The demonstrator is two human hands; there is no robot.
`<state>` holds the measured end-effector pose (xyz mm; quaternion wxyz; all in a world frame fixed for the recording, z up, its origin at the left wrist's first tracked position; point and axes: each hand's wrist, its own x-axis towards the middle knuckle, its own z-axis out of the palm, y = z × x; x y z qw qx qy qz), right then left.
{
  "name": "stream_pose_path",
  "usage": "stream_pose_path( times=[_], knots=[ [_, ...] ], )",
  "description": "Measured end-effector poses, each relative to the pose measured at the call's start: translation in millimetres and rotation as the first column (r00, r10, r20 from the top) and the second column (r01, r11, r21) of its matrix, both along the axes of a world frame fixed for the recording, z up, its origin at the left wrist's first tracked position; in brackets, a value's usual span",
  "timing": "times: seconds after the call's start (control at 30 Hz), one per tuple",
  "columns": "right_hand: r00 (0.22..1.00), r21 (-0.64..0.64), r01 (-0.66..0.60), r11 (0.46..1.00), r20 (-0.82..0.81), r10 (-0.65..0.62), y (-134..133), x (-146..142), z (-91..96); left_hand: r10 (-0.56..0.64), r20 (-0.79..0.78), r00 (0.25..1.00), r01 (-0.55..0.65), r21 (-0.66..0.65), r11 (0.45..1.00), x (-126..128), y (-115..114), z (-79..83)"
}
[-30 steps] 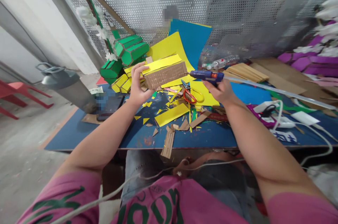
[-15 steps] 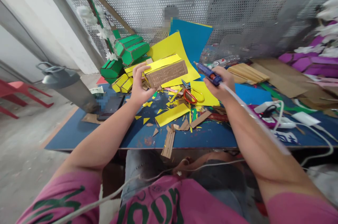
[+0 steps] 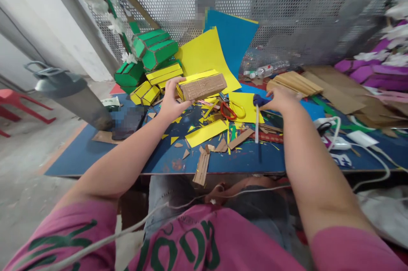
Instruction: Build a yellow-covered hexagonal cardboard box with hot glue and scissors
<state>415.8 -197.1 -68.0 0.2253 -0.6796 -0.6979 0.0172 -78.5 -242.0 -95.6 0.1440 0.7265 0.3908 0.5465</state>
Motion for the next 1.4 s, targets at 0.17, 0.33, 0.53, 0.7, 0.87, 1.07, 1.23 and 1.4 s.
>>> stream_pose_path(
  times=[0.17, 0.33, 0.53, 0.7, 0.87, 1.07, 1.23, 1.4],
  knots=[
    [0.983, -0.005, -0.183, 0.983, 0.022, 0.183, -24, -39, 14.2, 0.018, -0.006, 1.0, -0.018, 0.011, 1.0, 5, -4, 4.7],
    [0.586, -0.056, -0.81, 0.584, -0.124, 0.801, -66, -133, 10.9, -0.002, -0.053, 0.999, 0.003, 0.018, 1.0, 3, -6, 6.4],
    [0.49, -0.198, -0.854, 0.481, 0.005, 0.872, -81, -168, -2.9, 0.006, -0.081, 0.997, -0.007, -0.007, 1.0, 1, -5, 5.0],
    [0.479, -0.153, -0.868, 0.473, -0.003, 0.878, -83, -166, -1.3, 0.001, -0.132, 0.991, -0.008, -0.05, 0.999, 1, -4, 2.5],
    [0.503, 0.054, -0.861, 0.506, -0.069, 0.862, -88, -154, 18.6, -0.045, -0.157, 0.987, 0.036, -0.057, 0.998, 0, -3, 0.9],
    [0.723, 0.417, -0.59, 0.692, -0.11, 0.682, -86, -146, 24.5, -0.11, -0.162, 0.981, 0.094, -0.109, 0.99, 1, -3, 0.2],
    [0.788, 0.481, -0.511, 0.712, -0.069, 0.612, -76, -147, 15.5, -0.136, -0.222, 0.965, 0.128, -0.049, 0.991, 2, -6, 4.2],
    [0.787, 0.466, -0.538, 0.702, -0.019, 0.616, -73, -145, 14.3, -0.157, -0.242, 0.957, 0.155, -0.027, 0.988, 2, -7, 7.0]
  ],
)
